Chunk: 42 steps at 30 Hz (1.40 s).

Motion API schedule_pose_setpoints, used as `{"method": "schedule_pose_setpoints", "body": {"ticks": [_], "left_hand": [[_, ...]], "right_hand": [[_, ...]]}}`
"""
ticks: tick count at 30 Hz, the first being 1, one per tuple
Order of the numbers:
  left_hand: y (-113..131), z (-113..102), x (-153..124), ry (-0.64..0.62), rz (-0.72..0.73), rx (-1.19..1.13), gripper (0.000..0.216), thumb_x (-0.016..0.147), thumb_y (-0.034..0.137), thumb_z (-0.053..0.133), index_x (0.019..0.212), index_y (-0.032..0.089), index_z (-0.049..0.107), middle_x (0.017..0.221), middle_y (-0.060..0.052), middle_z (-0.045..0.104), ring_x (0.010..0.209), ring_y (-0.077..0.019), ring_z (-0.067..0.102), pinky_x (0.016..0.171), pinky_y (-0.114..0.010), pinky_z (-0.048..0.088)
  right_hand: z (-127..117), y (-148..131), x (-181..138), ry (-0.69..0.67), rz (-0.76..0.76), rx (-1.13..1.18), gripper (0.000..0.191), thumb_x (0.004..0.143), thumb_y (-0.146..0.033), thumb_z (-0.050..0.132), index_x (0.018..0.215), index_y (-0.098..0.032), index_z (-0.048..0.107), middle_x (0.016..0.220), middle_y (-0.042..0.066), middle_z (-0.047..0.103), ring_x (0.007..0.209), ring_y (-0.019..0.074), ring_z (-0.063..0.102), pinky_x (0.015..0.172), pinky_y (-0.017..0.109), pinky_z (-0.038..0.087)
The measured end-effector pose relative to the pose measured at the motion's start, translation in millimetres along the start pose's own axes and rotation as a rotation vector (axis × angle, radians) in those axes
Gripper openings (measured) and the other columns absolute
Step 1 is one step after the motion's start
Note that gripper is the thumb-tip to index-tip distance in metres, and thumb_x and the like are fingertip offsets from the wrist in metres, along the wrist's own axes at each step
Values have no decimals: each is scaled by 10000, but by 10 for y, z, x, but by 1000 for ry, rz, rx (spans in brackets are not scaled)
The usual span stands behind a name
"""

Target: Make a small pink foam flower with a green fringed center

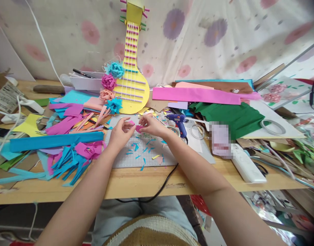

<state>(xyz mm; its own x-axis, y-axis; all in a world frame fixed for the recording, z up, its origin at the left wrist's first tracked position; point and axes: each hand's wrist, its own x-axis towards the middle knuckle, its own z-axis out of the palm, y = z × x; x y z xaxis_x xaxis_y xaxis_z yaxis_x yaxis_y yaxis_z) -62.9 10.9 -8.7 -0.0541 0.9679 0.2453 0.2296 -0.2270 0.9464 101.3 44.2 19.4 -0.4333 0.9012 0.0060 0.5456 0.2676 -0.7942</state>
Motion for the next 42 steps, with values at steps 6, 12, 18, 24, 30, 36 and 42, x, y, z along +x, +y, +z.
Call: {"method": "schedule_pose_setpoints", "body": {"ticks": [6,12,18,24,30,36,42], "left_hand": [[-21,94,-10,-49,-206,-309,477,538,299,747,942,181,524,652,16,595,588,-147,601,503,-260,498],[67,78,-12,53,-141,-311,444,538,281,746,905,176,520,636,28,595,489,-90,522,385,-172,401],[71,123,-32,23,-167,-370,438,533,274,750,890,183,514,647,28,571,576,-115,558,463,-215,479],[114,166,-56,-40,-252,-453,545,481,256,773,954,186,511,853,-2,568,685,-120,580,541,-256,507],[104,202,-54,-61,-261,-487,399,523,253,743,855,168,537,780,-13,623,705,-125,592,571,-229,478],[72,219,-50,-41,-303,-548,371,516,249,751,810,157,544,753,-5,629,680,-121,596,580,-244,489],[88,216,-62,-48,-312,-532,403,496,242,764,822,156,544,748,3,615,661,-121,585,540,-242,489]], "right_hand": [[-2,24,-60,3,-30,179,323,578,-166,681,843,-188,497,768,-29,542,641,85,521,598,230,422],[68,52,-183,13,59,600,522,540,-235,740,987,-218,471,880,-1,587,703,97,570,643,256,465],[173,162,-184,216,102,775,408,553,-301,722,862,-196,477,657,-56,592,589,80,545,562,213,407],[183,171,-167,266,43,795,405,528,-285,728,819,-209,456,610,-65,586,590,98,566,553,223,424],[221,142,-176,272,15,777,389,541,-249,726,814,-205,451,642,-51,600,600,91,563,569,222,436],[242,151,-165,276,1,752,376,548,-231,713,825,-204,459,663,-54,590,629,92,574,607,234,448],[234,150,-158,294,4,748,344,553,-204,695,812,-201,467,638,-60,584,607,84,558,608,230,440]]}}
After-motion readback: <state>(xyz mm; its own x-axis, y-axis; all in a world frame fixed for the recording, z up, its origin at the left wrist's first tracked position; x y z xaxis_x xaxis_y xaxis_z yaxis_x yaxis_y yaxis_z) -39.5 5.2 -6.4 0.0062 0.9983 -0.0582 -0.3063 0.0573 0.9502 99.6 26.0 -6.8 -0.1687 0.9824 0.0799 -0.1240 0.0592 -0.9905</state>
